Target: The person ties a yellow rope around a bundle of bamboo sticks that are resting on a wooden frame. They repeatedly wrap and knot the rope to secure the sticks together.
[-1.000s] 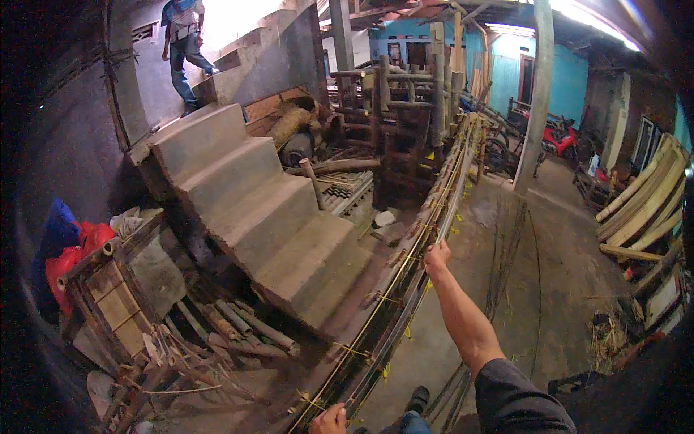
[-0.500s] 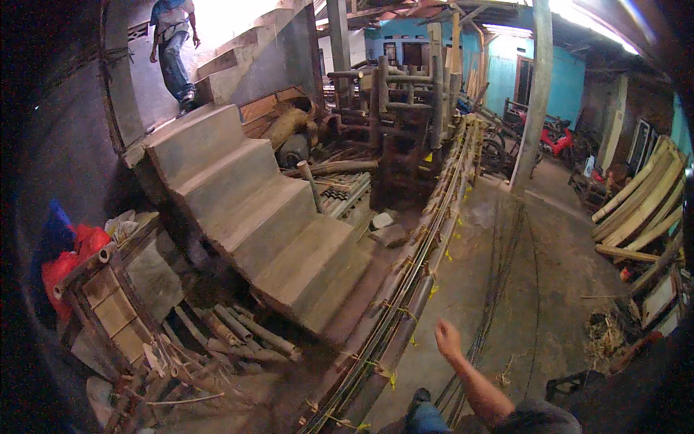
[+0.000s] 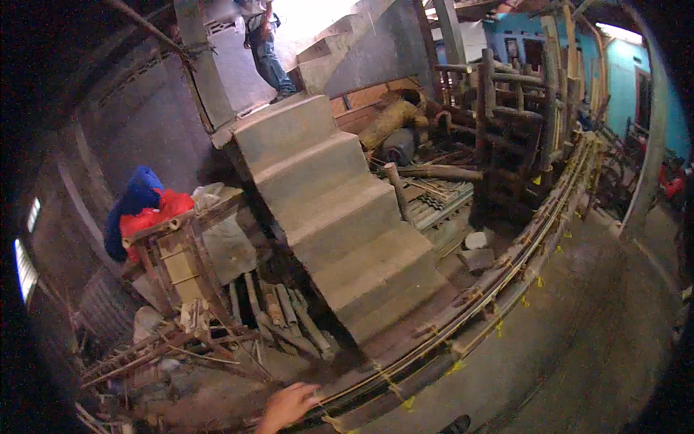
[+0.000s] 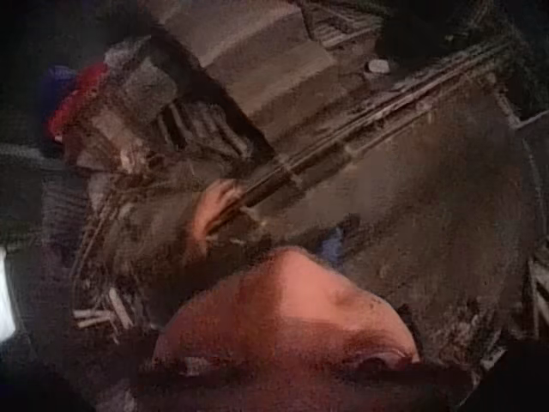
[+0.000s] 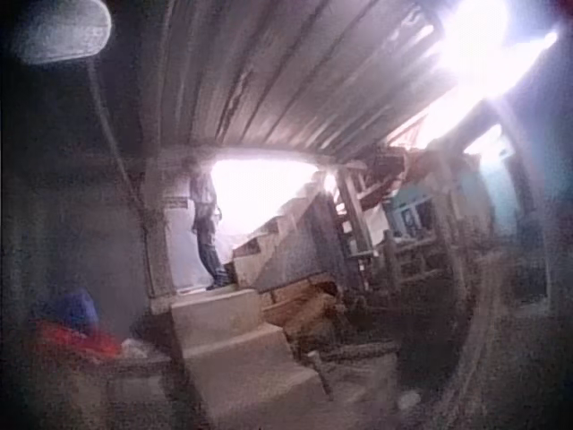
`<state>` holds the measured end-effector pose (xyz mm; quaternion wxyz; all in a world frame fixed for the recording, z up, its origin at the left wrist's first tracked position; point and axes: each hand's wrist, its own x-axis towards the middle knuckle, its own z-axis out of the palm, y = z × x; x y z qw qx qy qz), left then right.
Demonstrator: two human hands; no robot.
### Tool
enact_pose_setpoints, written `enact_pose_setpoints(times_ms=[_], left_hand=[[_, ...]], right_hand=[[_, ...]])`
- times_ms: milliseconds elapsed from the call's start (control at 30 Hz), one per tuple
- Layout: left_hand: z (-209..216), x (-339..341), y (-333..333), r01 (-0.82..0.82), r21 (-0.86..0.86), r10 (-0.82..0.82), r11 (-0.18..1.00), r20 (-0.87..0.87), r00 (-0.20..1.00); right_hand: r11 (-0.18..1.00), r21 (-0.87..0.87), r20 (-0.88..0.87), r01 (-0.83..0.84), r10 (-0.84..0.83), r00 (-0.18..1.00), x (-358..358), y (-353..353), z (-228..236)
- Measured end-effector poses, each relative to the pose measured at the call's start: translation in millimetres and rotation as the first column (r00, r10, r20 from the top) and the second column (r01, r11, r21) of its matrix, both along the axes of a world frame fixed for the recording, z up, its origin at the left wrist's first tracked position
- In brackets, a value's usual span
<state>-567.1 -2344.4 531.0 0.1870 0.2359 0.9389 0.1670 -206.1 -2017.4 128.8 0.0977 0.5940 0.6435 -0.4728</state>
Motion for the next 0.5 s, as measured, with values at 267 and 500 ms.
enact_pose_setpoints(times_ms=[267, 500], left_hand=[[30.4, 44.3, 328.6, 0.681, 0.439, -0.805, 0.586, 0.222, 0.550], [-6.7, 29.3, 469.1, 0.673, 0.401, -0.781, 0.622, 0.254, 0.570]], right_hand=[[0.697, 0.709, -0.392, 0.111, 0.259, 0.883, -70.2, 426.1, -94.9], [0.744, 0.607, -0.706, 0.278, 0.345, 0.619, -140.0, 587.9, 48.9]])
